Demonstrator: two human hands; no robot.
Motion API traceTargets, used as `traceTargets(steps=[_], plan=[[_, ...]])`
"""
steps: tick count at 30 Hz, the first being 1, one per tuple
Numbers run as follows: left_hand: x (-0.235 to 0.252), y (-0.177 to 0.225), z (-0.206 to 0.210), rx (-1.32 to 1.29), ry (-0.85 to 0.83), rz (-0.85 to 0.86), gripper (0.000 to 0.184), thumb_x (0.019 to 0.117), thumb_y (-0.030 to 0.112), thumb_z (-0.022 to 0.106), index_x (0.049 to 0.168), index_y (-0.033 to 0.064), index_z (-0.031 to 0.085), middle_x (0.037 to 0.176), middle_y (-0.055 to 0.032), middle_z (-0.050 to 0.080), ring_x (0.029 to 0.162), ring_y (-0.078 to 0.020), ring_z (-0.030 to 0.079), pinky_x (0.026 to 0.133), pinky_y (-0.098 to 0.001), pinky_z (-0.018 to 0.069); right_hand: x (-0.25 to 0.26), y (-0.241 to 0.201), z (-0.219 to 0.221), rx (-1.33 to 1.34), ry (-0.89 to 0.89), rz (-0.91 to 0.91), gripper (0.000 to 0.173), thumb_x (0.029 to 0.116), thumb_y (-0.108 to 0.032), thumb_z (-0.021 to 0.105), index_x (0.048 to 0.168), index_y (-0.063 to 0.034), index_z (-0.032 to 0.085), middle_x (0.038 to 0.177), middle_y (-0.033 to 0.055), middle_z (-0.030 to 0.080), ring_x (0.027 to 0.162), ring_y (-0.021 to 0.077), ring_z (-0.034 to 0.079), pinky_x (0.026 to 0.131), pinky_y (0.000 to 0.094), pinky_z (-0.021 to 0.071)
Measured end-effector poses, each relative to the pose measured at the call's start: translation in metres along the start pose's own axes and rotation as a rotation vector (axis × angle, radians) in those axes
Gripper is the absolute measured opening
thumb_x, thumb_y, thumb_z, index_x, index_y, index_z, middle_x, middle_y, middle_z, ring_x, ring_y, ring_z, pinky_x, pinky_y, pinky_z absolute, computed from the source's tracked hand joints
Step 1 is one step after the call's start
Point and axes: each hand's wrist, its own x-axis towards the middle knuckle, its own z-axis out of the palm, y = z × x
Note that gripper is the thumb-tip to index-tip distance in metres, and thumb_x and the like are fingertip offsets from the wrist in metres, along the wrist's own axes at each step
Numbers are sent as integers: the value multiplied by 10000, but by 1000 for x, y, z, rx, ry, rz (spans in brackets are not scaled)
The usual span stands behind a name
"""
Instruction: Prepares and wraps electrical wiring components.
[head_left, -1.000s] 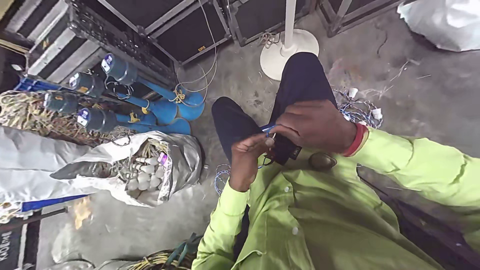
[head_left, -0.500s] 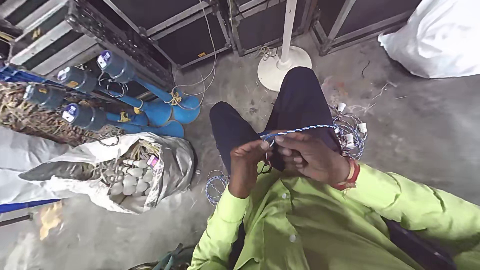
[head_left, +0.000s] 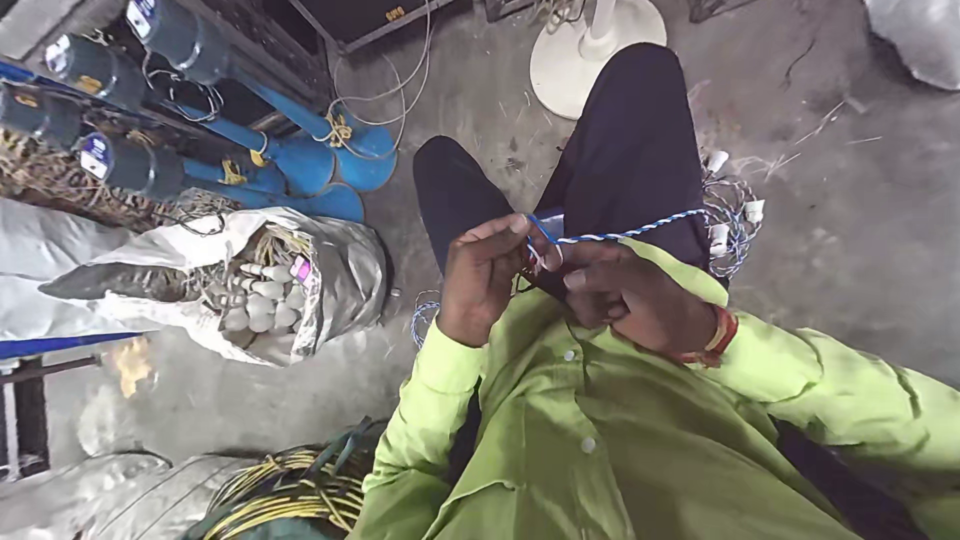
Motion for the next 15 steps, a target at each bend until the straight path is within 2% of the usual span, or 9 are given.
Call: traceTargets(steps=[2,3,7,15], plan=[[1,-1,1,-2,60,7,146,1001,166,636,1000,85,758,887,-41,732,684,-72,682,638,-221,594,-4,3,-2,28,-40,25,275,999,-130,516,1206,-181,689,542,-86,438,427,-27,400,427,132,383],[2,-2,2,7,83,17,145,1001,158,637,1006,79,758,892,-44,736,682,-71,685,632,-220,595,-7,3,-1,45,-39,48,302,993,-117,515,1225,-194,693,547,-87,440,432,-31,400,431,130,383],[5,-5,6,59,143,56,129,997,138,642,1006,80,757,914,-40,737,689,-54,676,631,-200,582,-12,3,2,109,-17,120,378,945,-59,511,1249,-190,693,524,-106,428,435,-41,406,438,128,384],[7,-7,4,106,156,89,142,1005,148,629,1025,92,757,928,-33,732,666,-52,662,599,-193,569,-19,1,11,79,-7,171,395,936,-45,510,1231,-218,707,505,-124,403,416,-53,364,411,126,335]])
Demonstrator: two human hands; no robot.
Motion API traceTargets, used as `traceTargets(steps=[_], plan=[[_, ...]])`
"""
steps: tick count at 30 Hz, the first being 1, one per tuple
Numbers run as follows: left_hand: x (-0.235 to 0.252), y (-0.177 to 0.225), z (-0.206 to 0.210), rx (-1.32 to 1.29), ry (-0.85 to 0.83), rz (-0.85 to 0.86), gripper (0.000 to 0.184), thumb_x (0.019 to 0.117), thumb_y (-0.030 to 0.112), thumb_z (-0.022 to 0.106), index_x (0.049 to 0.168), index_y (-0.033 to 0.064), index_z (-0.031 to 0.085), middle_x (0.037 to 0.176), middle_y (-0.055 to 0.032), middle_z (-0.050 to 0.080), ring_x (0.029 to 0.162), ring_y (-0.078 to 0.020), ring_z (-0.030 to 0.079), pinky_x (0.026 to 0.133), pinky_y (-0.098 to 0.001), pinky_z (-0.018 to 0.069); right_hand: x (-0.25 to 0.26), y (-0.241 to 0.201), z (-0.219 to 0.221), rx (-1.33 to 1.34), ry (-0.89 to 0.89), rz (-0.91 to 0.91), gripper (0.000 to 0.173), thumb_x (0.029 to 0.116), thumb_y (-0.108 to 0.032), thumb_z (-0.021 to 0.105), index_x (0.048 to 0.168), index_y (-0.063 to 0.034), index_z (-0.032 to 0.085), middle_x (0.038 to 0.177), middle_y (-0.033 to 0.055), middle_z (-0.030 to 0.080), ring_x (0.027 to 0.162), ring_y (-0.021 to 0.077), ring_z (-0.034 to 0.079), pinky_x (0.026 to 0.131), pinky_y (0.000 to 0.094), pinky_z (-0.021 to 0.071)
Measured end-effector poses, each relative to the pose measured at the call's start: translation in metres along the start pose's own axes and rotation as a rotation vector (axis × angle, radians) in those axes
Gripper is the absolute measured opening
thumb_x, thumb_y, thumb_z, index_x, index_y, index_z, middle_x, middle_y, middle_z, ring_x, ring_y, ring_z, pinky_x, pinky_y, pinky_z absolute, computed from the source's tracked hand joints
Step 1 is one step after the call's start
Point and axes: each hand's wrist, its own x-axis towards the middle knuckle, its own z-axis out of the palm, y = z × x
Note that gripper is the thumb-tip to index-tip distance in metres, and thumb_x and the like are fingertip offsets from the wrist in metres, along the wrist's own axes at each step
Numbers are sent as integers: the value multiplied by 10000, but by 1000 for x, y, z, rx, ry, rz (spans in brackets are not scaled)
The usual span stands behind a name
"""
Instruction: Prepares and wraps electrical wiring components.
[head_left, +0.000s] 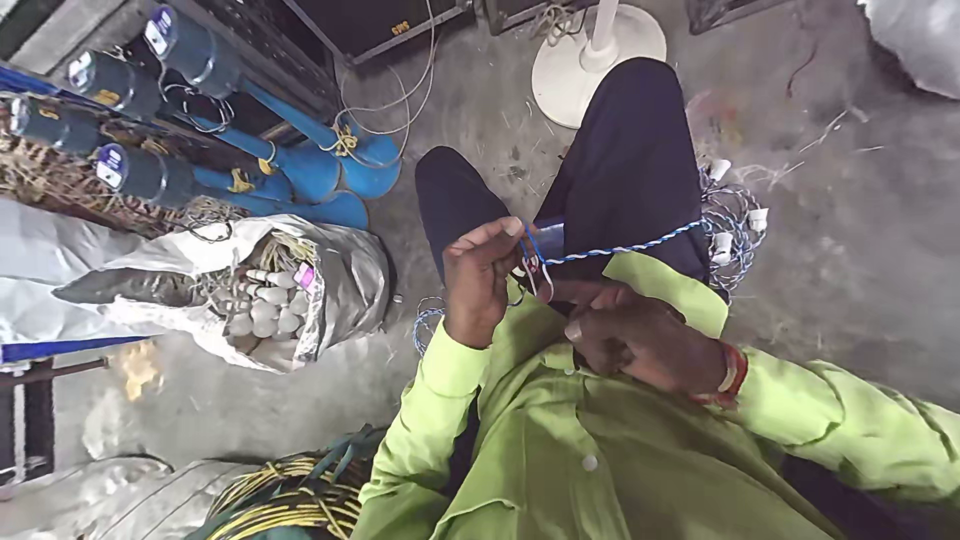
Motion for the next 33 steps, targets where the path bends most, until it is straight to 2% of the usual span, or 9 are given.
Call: traceTargets(steps=[6,9,12,15,18,21,27,29,33], plan=[[0,-3,3,112,-39,220,177,1026,112,574,1001,53,739,858,-43,734,705,-112,696,649,-275,607,-1,-13,-1,-136,-61,-33,302,1020,-106,507,1270,-142,672,569,-73,436,438,-19,382,410,140,351],[-10,-1,0,219,-138,313,188,1060,154,547,1076,83,720,846,22,712,688,-63,667,650,-243,598,-10,-45,-6,-484,-45,-143,304,1020,-95,528,1288,-55,665,688,-38,584,492,-6,455,423,143,389],[3,1,-3,180,-123,387,122,990,48,634,1035,-3,736,825,-25,747,714,-108,705,690,-293,619,-34,-76,-23,-864,122,-229,346,1018,-150,562,1339,-57,648,744,-46,652,540,9,534,460,164,459],[7,3,-4,203,-79,340,113,970,51,660,1031,1,742,825,-12,739,720,-92,692,683,-269,605,-61,-87,-38,-1160,334,-260,219,992,-179,616,1173,-117,723,673,-75,584,486,10,469,413,167,392],[7,-1,-4,204,-100,240,125,963,51,645,1017,5,748,820,-11,724,722,-93,671,693,-281,588,-75,-76,-55,-1432,260,-279,178,937,-260,658,1042,-148,749,877,-85,686,734,-3,622,631,215,549],[4,-11,-2,261,-129,218,112,965,70,661,1004,18,753,787,20,706,671,-52,632,627,-230,551,-76,-57,-60,-1605,101,-368,187,924,-252,664,1031,-155,784,1045,18,705,978,130,666,829,315,576],[-2,-18,1,291,-269,184,352,999,39,598,1339,-51,602,823,-52,726,655,-98,666,625,-262,583,-71,-43,-56,-1888,-28,-371,249,947,-301,602,1035,-134,763,1040,77,697,1023,273,655,840,417,567],[-2,-16,0,218,-314,111,359,1014,30,559,1366,-34,592,854,-66,734,696,-114,689,670,-280,604,-71,-43,-56,-1925,-17,-340,267,955,-322,608,996,-109,763,1038,96,692,1013,298,657,824,440,574],[3,-20,-8,19,-398,28,361,1015,59,463,1318,19,654,865,-30,702,730,-89,632,709,-254,550,-76,-46,-60,-1636,162,-296,234,945,-316,679,941,-115,797,996,16,719,937,106,673,815,289,575]])
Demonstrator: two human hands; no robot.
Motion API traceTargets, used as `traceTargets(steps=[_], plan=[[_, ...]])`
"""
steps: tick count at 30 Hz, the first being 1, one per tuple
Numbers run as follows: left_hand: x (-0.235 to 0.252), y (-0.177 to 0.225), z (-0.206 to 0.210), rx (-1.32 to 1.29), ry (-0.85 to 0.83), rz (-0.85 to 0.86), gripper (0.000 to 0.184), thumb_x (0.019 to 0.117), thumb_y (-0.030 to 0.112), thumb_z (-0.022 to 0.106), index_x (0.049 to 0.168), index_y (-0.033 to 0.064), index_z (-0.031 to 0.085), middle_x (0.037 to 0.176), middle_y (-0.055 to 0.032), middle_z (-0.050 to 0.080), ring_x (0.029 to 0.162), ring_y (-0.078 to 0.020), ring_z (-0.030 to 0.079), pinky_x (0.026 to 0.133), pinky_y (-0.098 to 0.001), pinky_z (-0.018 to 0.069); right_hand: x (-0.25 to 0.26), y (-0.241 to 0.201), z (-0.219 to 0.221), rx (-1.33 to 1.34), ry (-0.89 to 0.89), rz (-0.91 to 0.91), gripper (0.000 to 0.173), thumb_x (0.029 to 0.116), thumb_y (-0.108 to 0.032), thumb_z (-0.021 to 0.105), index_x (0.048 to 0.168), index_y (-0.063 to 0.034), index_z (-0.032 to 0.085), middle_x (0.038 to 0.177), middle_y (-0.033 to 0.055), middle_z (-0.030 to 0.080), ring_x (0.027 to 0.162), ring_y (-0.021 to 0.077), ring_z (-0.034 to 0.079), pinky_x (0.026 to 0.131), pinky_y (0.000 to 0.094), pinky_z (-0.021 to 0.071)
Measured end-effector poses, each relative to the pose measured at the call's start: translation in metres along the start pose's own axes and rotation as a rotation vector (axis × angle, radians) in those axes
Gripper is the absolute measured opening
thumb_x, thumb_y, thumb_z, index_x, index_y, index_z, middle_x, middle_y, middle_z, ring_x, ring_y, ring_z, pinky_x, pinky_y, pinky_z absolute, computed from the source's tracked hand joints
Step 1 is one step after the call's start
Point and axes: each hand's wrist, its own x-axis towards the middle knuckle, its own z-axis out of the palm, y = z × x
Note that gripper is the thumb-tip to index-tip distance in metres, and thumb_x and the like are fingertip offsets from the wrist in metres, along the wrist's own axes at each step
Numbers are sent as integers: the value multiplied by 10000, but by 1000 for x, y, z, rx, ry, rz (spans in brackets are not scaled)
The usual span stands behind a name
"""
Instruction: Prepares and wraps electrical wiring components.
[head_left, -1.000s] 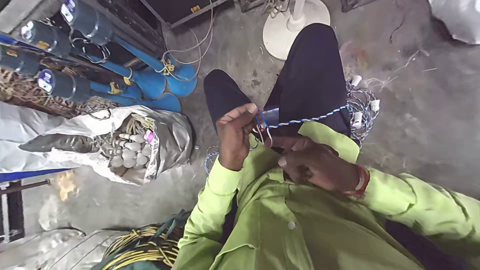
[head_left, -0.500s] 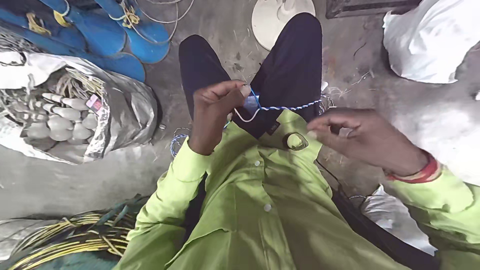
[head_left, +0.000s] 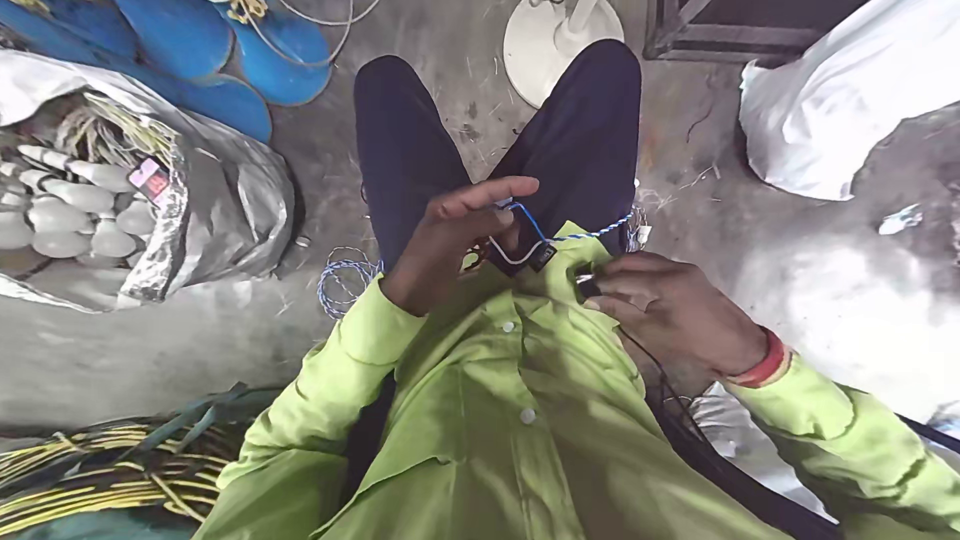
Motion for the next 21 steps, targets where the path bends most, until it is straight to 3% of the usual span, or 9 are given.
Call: traceTargets(steps=[1,3,5,7,9,13,16,21], plan=[[0,-1,-2,-34,-7,2,374,1008,69,434,1289,37,678,900,-17,703,750,-78,626,724,-248,545,0,0,-2,145,19,58,197,931,-307,714,915,-123,781,942,-35,701,845,24,649,738,202,568],[-1,0,-4,-78,-24,19,382,992,76,396,1188,76,724,962,14,714,804,-61,635,766,-246,546,0,-2,-5,433,36,138,138,905,-257,762,906,-119,760,883,-59,699,781,10,641,688,184,557],[-2,0,-4,-93,-63,68,344,992,92,422,1088,108,752,939,42,718,840,-53,647,792,-249,549,0,-5,-5,614,27,170,136,910,-235,767,978,-117,770,935,-43,730,833,48,682,739,224,596],[-3,-3,-2,-56,-121,163,279,1004,109,501,1086,115,767,987,48,739,881,-40,655,808,-239,547,0,-7,-4,718,-5,163,187,941,-213,740,1088,-99,758,1026,-6,745,914,99,710,805,269,621],[-6,-1,6,39,-145,272,201,1006,57,565,1084,48,750,1015,14,741,889,-37,669,790,-224,568,2,-10,-2,760,-28,146,215,970,-219,709,1143,-96,741,1066,10,736,950,122,706,831,282,615],[-14,4,24,284,-69,338,120,911,13,704,1014,-29,751,870,-37,655,729,-63,600,619,-187,521,7,-17,4,687,61,71,168,974,-215,705,1099,-118,760,1078,-13,722,976,102,692,845,270,613],[-16,1,31,373,-60,388,150,885,14,738,1029,-22,761,888,-49,645,739,-61,605,632,-182,535,9,-20,10,599,156,-13,120,963,-184,712,1007,-96,779,1125,-12,719,1015,84,685,866,254,606],[-19,1,36,456,-72,423,221,830,-10,757,1051,-13,771,874,-41,631,765,-51,576,648,-157,498,9,-23,10,569,183,-55,83,966,-160,711,962,-103,771,1166,-15,700,1031,68,674,873,236,599]])
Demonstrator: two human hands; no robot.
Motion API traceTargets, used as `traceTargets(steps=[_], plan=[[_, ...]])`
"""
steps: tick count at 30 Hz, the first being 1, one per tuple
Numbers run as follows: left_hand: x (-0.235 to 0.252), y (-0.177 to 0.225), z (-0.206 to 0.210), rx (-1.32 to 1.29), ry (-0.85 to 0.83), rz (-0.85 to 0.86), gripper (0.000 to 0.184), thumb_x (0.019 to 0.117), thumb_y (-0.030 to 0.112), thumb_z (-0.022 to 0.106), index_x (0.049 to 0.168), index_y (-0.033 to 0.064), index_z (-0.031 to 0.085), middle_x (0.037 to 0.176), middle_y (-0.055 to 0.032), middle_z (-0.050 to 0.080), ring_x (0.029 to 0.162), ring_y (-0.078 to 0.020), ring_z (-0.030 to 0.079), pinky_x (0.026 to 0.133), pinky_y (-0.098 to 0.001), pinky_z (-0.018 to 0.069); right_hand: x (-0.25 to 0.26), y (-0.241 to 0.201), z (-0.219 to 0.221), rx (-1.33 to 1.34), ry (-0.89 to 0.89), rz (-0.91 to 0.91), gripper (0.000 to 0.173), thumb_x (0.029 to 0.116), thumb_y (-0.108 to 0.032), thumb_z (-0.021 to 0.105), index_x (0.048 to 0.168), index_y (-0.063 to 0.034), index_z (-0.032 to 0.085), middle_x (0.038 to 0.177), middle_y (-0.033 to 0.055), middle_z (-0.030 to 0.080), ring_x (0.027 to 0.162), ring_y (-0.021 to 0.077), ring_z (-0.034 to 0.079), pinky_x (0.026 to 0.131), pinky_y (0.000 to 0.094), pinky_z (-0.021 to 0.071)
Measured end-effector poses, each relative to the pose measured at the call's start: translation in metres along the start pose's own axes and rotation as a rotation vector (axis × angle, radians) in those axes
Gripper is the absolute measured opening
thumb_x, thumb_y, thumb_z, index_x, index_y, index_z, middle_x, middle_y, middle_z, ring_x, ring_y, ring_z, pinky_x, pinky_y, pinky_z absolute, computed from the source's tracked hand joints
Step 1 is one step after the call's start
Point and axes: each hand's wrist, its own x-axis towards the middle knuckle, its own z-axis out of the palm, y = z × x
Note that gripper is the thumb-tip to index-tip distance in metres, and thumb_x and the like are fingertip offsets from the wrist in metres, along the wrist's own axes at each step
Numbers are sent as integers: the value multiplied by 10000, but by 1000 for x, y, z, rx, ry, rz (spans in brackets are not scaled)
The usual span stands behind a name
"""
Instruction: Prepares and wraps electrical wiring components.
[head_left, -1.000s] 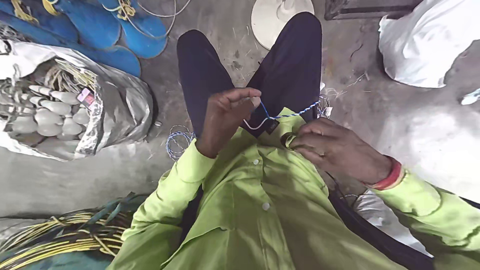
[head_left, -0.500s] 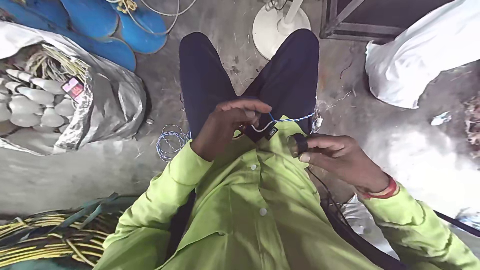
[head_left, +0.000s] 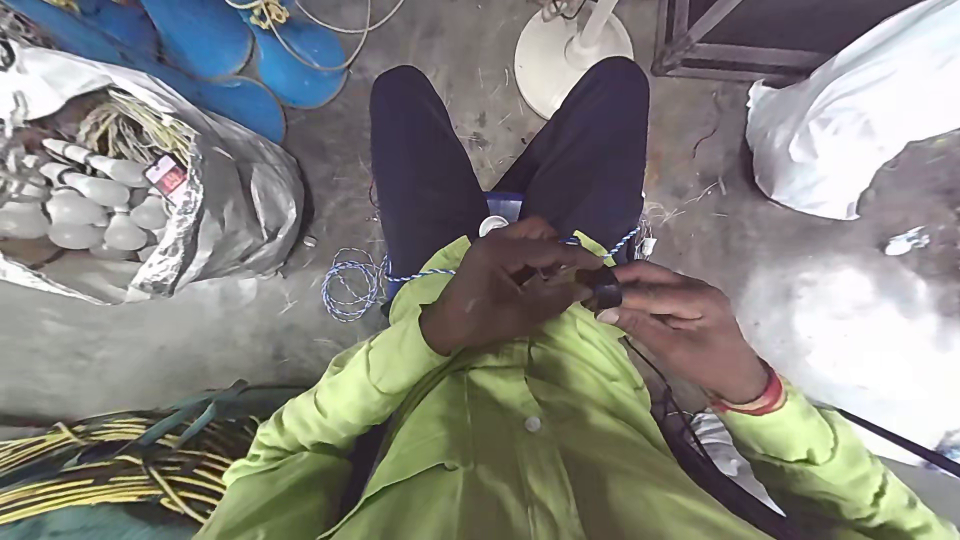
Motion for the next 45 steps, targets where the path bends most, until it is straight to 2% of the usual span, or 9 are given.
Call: traceTargets(steps=[7,11,17,20,22,25,35,41,45], plan=[[0,1,1,29,-11,16,189,865,12,745,1051,-10,771,890,-47,633,789,-57,603,689,-178,540,1,-4,-1,36,0,19,77,972,-158,703,955,-113,764,1133,-18,704,1003,71,676,852,232,600],[0,1,0,83,-1,-22,247,885,31,720,1127,0,753,930,-51,645,793,-64,615,688,-196,553,3,-6,0,460,113,232,206,952,-241,739,1137,-154,769,1004,-19,750,852,65,695,778,247,602],[0,-6,3,89,30,-24,383,905,89,751,1278,17,698,963,-52,646,812,-76,625,702,-212,566,8,-8,-1,755,197,449,226,920,-164,764,1137,-111,729,906,51,723,725,79,681,700,237,607],[-2,-4,5,129,22,19,186,894,131,756,1060,53,788,883,-27,617,780,-55,556,670,-189,477,9,-10,1,754,209,433,155,918,-178,766,1063,-157,715,847,16,705,688,65,676,678,229,607],[-2,-4,3,166,-23,48,109,900,197,761,914,93,793,911,-29,640,842,-66,591,742,-223,514,10,-12,2,756,232,408,126,926,-167,757,1047,-154,723,842,5,709,677,54,675,656,214,605],[-3,-3,8,206,-29,41,117,881,213,792,923,105,802,920,-27,654,873,-86,599,795,-267,515,12,-15,4,793,253,408,112,955,-155,722,1063,-127,728,858,22,712,675,53,672,631,205,599],[-3,-5,16,204,59,-12,100,899,177,767,935,84,770,855,4,645,795,-70,605,716,-243,534,15,-19,6,1029,189,463,216,1001,-178,662,1190,-90,719,970,61,712,728,60,669,659,198,590],[-4,-6,17,140,71,8,103,908,156,737,886,57,756,834,-8,632,782,-73,611,699,-236,552,11,-20,13,435,206,212,403,922,-211,772,1288,-79,667,1098,19,741,850,61,683,737,214,586],[-5,-7,18,131,69,18,80,885,133,751,887,54,765,836,-8,630,787,-69,597,717,-237,527,10,-19,16,163,312,118,227,915,-137,774,1136,-91,761,956,-42,756,776,35,678,705,203,590]])
